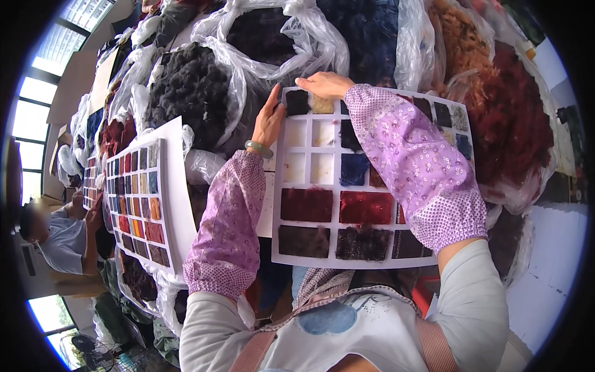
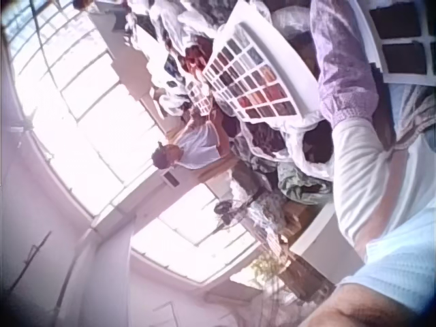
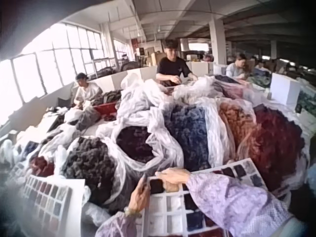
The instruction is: Sorting dyed fibers into a color sample board.
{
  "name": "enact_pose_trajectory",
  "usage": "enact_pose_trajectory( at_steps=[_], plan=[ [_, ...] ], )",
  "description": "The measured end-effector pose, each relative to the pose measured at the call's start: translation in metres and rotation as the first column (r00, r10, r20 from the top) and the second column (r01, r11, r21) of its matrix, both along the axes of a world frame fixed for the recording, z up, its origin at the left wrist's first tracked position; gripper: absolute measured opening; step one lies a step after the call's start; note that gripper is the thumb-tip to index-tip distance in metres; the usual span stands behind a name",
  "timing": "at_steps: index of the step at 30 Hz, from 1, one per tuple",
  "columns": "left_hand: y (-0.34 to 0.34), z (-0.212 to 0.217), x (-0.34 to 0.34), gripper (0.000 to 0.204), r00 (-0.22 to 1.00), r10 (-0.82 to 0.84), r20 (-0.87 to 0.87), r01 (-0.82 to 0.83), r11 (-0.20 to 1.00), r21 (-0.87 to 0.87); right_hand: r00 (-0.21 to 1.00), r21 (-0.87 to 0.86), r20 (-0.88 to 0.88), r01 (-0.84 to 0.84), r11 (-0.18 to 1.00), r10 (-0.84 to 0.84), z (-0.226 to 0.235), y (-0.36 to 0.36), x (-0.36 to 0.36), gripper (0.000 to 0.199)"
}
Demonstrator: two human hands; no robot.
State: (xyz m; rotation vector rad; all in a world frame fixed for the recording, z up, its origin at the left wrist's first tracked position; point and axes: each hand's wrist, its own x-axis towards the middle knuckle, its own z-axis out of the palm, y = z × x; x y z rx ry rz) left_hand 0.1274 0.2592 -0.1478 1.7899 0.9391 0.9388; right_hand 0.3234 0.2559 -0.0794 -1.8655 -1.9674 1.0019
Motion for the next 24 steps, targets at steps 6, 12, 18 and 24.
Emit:
enact_pose_trajectory(
  at_steps=[6,12,18,24],
  plan=[
    [0.005,0.037,-0.006,0.040,0.992,0.030,0.125,0.030,0.891,-0.453,0.998,0.012,0.026,-0.064,0.998,0.064,0.008,0.008,-0.024,0.043],
    [0.016,0.050,0.018,0.035,0.983,0.135,-0.123,-0.179,0.837,-0.518,0.969,0.130,-0.177,-0.152,0.980,0.174,-0.023,0.021,-0.008,0.034],
    [0.030,0.017,0.028,0.032,0.965,0.260,-0.035,-0.239,0.813,-0.531,0.954,-0.057,-0.287,-0.108,0.993,0.087,-0.011,0.016,-0.010,0.035],
    [0.033,0.016,0.018,0.028,0.994,0.107,-0.029,-0.105,0.819,-0.564,0.927,-0.202,-0.364,-0.178,0.963,0.095,-0.007,0.019,-0.001,0.042]
  ],
)
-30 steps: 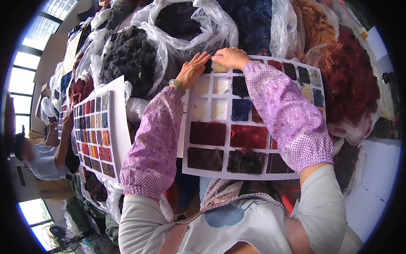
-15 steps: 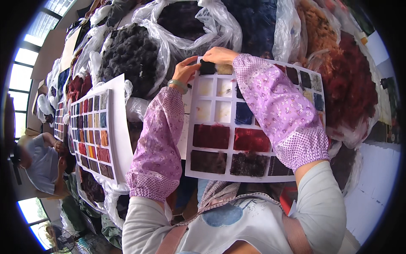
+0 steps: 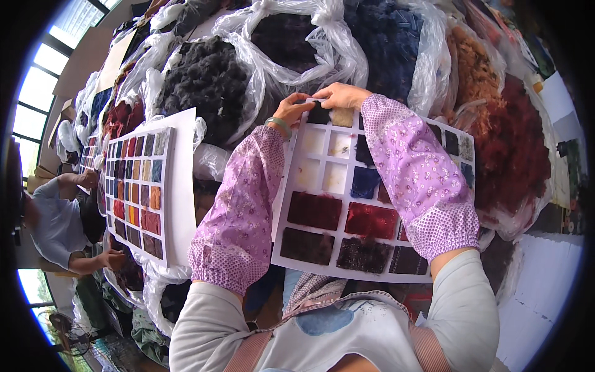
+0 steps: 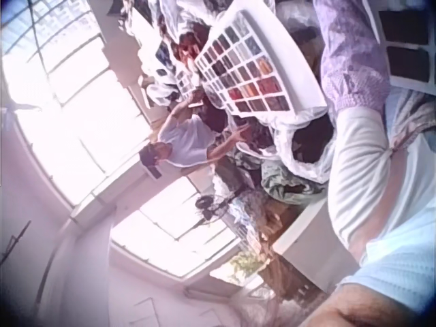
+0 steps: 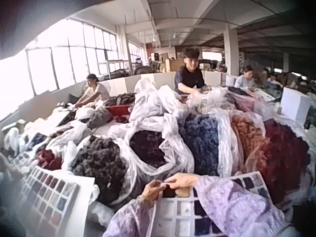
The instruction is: Sorting dyed fibers into a color sample board.
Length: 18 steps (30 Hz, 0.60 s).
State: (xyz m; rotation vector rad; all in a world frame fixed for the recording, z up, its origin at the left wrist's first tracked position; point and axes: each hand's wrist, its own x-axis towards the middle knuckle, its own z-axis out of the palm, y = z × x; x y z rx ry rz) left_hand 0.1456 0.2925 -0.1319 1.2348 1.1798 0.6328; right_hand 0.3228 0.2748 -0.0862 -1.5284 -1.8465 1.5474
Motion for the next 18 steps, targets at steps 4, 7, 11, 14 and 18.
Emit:
enact_pose_trajectory(
  at_steps=[4,7,11,14,18],
  plan=[
    [-0.007,0.013,0.001,0.023,0.995,-0.029,0.098,0.037,0.996,-0.078,0.992,0.025,0.109,-0.067,0.997,0.064,0.002,0.010,-0.003,0.041],
    [0.005,-0.008,0.012,0.032,0.994,-0.008,-0.108,0.020,0.994,0.110,0.988,0.075,0.129,-0.089,0.993,0.079,-0.002,0.015,0.010,0.038],
    [0.000,0.017,0.007,0.034,0.963,-0.002,-0.270,0.053,0.982,0.181,0.992,-0.032,-0.010,0.127,0.991,-0.127,-0.015,0.019,0.021,0.043],
    [0.003,0.036,0.001,0.029,0.965,-0.060,-0.254,0.110,0.976,0.187,0.996,-0.030,-0.069,0.063,0.998,-0.065,0.012,0.015,0.014,0.034],
    [0.002,0.041,0.002,0.029,0.968,-0.168,-0.187,0.203,0.962,0.185,0.995,-0.035,0.096,-0.006,0.999,0.009,0.017,0.020,0.013,0.038]
  ],
)
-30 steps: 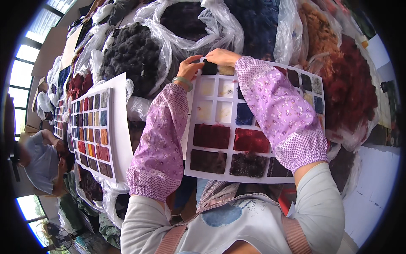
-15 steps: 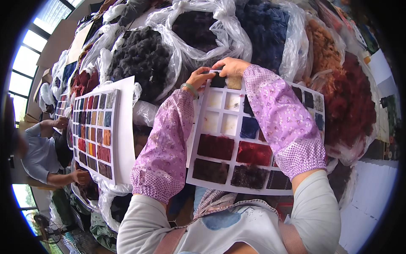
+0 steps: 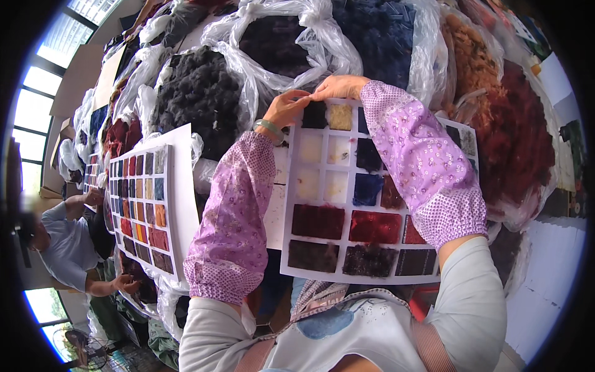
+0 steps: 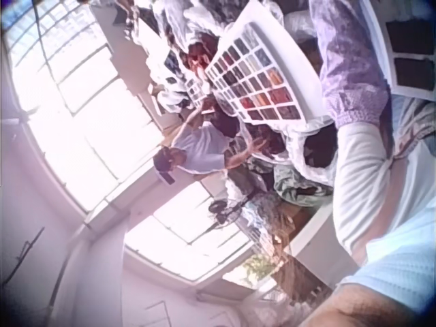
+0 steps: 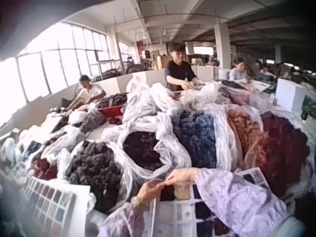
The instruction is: Sorting dyed fibers into a color sample board.
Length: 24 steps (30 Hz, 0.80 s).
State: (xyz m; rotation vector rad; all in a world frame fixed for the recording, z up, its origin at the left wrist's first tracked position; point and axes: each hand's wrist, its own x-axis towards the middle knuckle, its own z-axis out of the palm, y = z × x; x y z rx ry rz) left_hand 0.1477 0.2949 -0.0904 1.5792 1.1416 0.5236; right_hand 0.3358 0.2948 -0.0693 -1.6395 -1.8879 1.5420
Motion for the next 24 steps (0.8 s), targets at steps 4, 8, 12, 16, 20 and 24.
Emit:
enact_pose_trajectory(
  at_steps=[4,8,12,16,20,24],
  plan=[
    [0.001,-0.015,0.011,0.027,0.979,-0.042,0.198,0.069,0.989,-0.127,0.995,-0.019,-0.055,-0.082,0.996,0.081,-0.005,0.000,0.005,0.039],
    [-0.002,-0.014,0.005,0.025,0.928,0.075,0.365,0.037,0.956,-0.291,0.990,-0.023,-0.122,-0.080,0.997,0.077,-0.001,-0.006,-0.004,0.039],
    [-0.004,-0.024,0.028,0.024,0.982,0.117,0.146,-0.116,0.993,-0.015,0.977,0.143,0.063,-0.212,0.967,0.205,-0.012,0.003,0.001,0.034],
    [0.001,-0.020,0.001,0.032,0.991,0.071,-0.112,-0.022,0.922,0.386,0.994,0.296,0.105,-0.069,0.953,0.039,0.014,-0.009,-0.015,0.037],
    [0.033,0.059,-0.077,0.025,0.836,0.373,-0.402,-0.063,0.794,0.604,0.992,0.613,0.077,0.035,0.790,-0.104,0.036,0.036,-0.027,0.026],
    [0.088,0.076,-0.158,0.025,0.646,0.659,-0.385,-0.249,0.658,0.711,0.955,0.775,0.109,0.092,0.625,-0.277,0.022,0.110,-0.040,0.022]
  ],
)
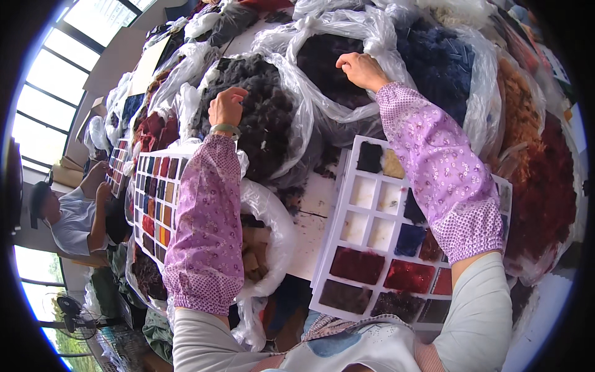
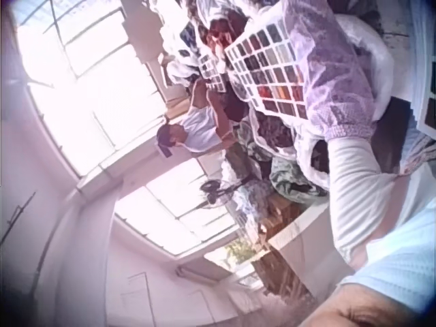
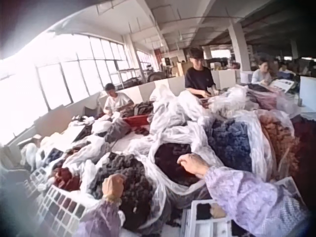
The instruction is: Sorting dyed fibers into a color sample board.
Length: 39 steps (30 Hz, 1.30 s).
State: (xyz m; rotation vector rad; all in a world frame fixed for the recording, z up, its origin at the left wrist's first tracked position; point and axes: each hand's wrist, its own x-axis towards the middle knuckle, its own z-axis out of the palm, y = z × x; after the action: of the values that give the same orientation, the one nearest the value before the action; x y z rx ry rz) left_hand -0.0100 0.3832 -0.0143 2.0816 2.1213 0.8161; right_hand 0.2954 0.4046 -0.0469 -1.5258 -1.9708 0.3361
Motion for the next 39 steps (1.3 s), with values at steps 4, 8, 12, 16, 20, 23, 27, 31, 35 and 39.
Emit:
enact_pose_trajectory(
  at_steps=[4,8,12,16,20,23,27,31,35,39],
  plan=[
    [0.060,-0.015,-0.079,0.030,0.980,0.046,-0.194,-0.027,0.994,0.102,0.935,0.186,0.335,0.053,0.981,-0.114,-0.053,0.071,0.015,0.035],
    [0.097,-0.029,-0.117,0.048,0.908,-0.157,-0.389,0.086,0.977,-0.194,0.878,0.146,0.468,0.028,0.989,-0.094,-0.079,0.092,0.019,0.042],
    [0.106,-0.014,-0.104,0.058,0.966,0.004,-0.257,-0.043,0.989,-0.145,0.859,0.355,0.477,0.005,0.935,-0.186,-0.083,0.111,0.039,0.033],
    [0.123,-0.045,-0.132,0.045,0.993,-0.016,-0.113,0.000,0.989,-0.148,0.973,0.415,0.167,0.075,0.907,-0.157,-0.068,0.097,0.038,0.024],
    [0.122,-0.044,-0.125,0.034,0.984,0.164,-0.070,-0.170,0.982,-0.085,0.991,0.323,0.051,0.104,0.941,-0.127,-0.047,0.074,0.035,0.020],
    [0.110,-0.042,-0.121,0.027,0.940,0.297,-0.168,-0.268,0.947,0.177,0.997,0.312,0.046,0.049,0.949,-0.067,-0.020,0.051,0.033,0.024],
    [0.087,-0.007,-0.108,0.027,0.834,0.136,-0.536,0.054,0.945,0.323,0.864,0.125,0.503,-0.051,0.991,-0.019,-0.001,0.011,0.066,0.027],
    [0.084,0.010,-0.122,0.018,0.856,0.339,-0.391,-0.256,0.934,0.250,0.887,0.193,0.441,0.054,0.980,-0.136,0.005,-0.036,0.084,0.029],
    [0.067,0.008,-0.122,0.020,0.911,0.238,-0.338,-0.184,0.965,0.185,0.973,0.246,0.151,0.131,0.960,-0.172,0.016,-0.098,0.087,0.025],
    [0.081,-0.030,-0.171,0.039,0.894,0.223,-0.388,-0.177,0.973,0.151,0.992,0.164,0.106,0.046,0.985,-0.064,0.044,-0.204,0.044,0.019]
  ],
)
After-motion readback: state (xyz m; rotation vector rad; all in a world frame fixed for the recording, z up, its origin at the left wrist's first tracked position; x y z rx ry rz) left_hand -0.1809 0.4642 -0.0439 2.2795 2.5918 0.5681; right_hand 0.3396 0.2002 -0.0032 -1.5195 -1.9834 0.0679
